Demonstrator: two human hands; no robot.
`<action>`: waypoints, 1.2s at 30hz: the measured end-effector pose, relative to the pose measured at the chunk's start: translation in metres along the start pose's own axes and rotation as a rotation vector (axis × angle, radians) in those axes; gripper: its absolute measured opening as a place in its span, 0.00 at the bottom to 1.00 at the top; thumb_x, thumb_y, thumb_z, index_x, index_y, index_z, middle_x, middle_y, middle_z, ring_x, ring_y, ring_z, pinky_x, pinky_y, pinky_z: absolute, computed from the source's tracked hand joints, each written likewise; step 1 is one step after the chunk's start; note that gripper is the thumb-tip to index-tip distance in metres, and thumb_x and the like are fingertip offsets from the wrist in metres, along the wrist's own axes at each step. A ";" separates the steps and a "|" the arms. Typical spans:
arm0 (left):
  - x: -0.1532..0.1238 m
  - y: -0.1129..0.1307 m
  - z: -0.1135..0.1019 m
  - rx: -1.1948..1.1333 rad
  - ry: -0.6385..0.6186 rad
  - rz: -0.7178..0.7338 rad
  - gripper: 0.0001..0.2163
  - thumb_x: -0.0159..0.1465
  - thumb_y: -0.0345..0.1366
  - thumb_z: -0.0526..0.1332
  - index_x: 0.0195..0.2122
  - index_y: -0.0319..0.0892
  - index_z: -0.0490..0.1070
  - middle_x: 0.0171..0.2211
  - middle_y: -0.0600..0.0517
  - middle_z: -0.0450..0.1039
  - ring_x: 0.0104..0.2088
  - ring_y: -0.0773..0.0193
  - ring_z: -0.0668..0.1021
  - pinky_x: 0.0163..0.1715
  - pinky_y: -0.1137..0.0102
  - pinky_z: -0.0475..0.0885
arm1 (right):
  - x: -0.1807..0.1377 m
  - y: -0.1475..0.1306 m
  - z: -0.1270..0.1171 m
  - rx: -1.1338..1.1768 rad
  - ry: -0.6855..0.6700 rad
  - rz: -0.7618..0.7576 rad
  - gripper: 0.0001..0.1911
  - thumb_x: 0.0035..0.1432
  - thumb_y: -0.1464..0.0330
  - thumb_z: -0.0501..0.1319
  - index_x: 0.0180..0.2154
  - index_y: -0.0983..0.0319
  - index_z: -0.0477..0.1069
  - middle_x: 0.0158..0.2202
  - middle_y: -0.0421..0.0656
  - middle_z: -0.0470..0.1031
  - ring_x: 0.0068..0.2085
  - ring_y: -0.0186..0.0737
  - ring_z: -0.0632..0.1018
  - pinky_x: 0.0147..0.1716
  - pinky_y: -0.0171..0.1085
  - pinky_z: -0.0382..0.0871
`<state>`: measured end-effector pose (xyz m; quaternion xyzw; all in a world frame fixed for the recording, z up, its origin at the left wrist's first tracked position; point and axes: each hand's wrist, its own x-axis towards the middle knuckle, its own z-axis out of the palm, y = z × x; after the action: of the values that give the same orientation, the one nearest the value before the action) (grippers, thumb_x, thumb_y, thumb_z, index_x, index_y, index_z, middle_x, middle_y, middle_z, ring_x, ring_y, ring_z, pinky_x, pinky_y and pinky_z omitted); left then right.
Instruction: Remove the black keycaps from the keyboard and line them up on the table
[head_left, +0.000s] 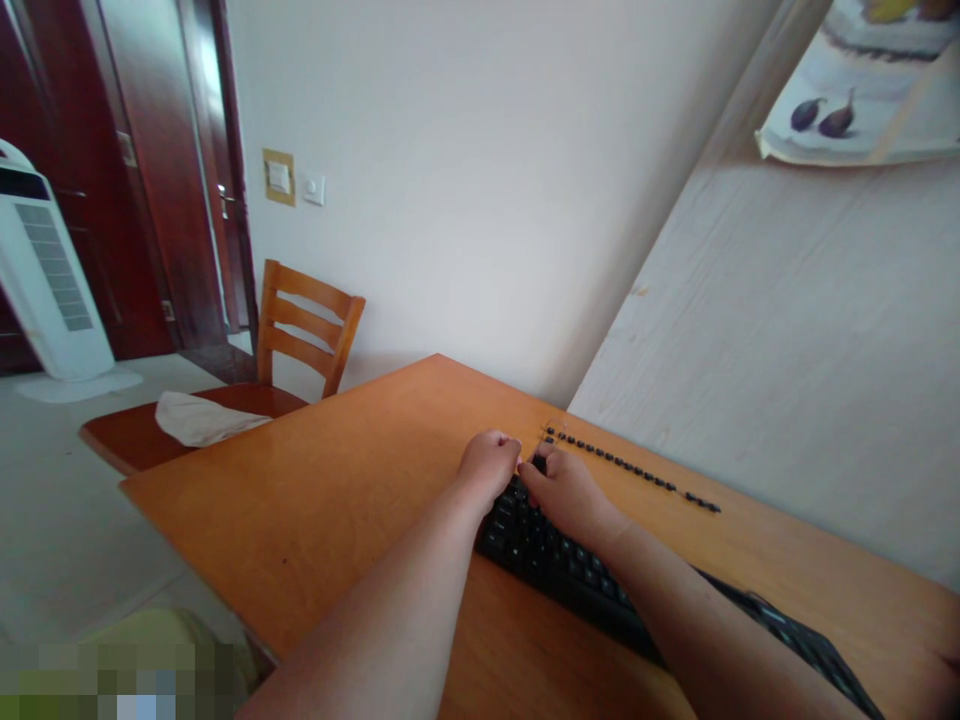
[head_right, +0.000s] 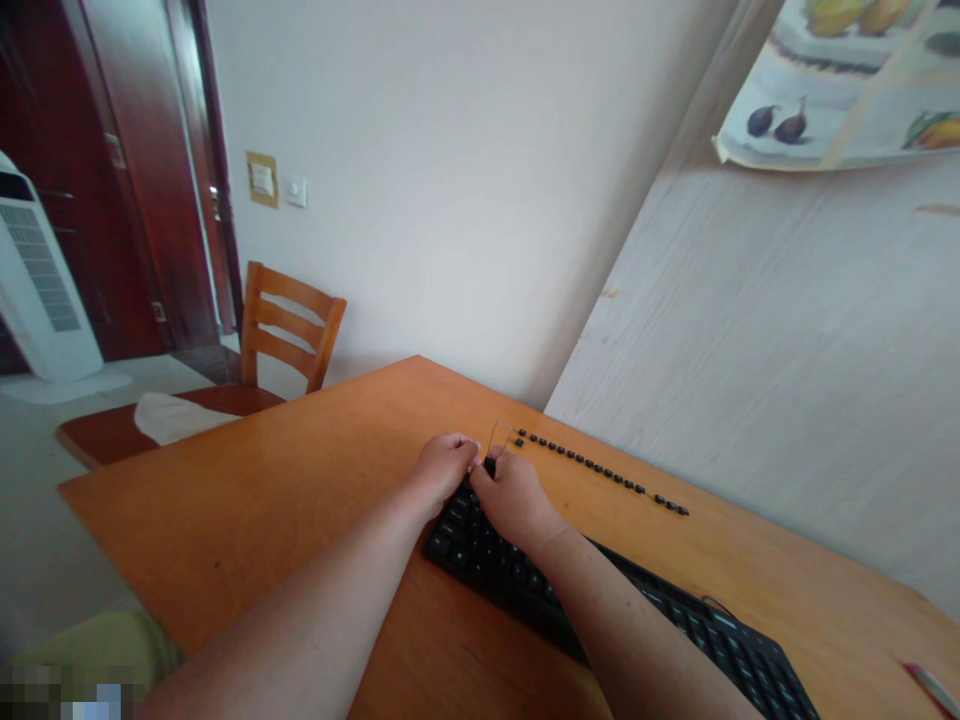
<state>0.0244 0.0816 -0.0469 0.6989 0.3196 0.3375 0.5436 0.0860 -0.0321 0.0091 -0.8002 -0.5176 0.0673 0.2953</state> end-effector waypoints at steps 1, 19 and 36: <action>0.000 0.000 0.000 0.003 -0.001 0.000 0.09 0.56 0.38 0.57 0.25 0.40 0.73 0.24 0.50 0.75 0.26 0.64 0.74 0.25 0.72 0.63 | 0.000 0.001 0.001 0.019 -0.007 0.008 0.09 0.60 0.67 0.55 0.27 0.61 0.64 0.18 0.37 0.69 0.21 0.33 0.70 0.21 0.31 0.55; -0.001 0.000 0.001 0.022 -0.008 -0.003 0.08 0.55 0.37 0.57 0.26 0.41 0.73 0.24 0.51 0.75 0.26 0.63 0.74 0.24 0.72 0.62 | -0.005 -0.001 0.001 0.183 -0.050 0.075 0.09 0.60 0.65 0.56 0.28 0.61 0.65 0.17 0.36 0.69 0.19 0.32 0.68 0.19 0.30 0.55; -0.001 -0.001 0.001 0.051 -0.012 -0.008 0.09 0.57 0.38 0.56 0.27 0.41 0.74 0.25 0.50 0.76 0.26 0.63 0.74 0.27 0.71 0.64 | -0.008 0.006 0.007 0.372 -0.002 0.267 0.07 0.55 0.65 0.57 0.27 0.60 0.64 0.19 0.38 0.69 0.18 0.33 0.70 0.14 0.29 0.62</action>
<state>0.0249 0.0804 -0.0480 0.7132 0.3276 0.3231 0.5288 0.0843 -0.0380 -0.0010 -0.7933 -0.3860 0.2009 0.4257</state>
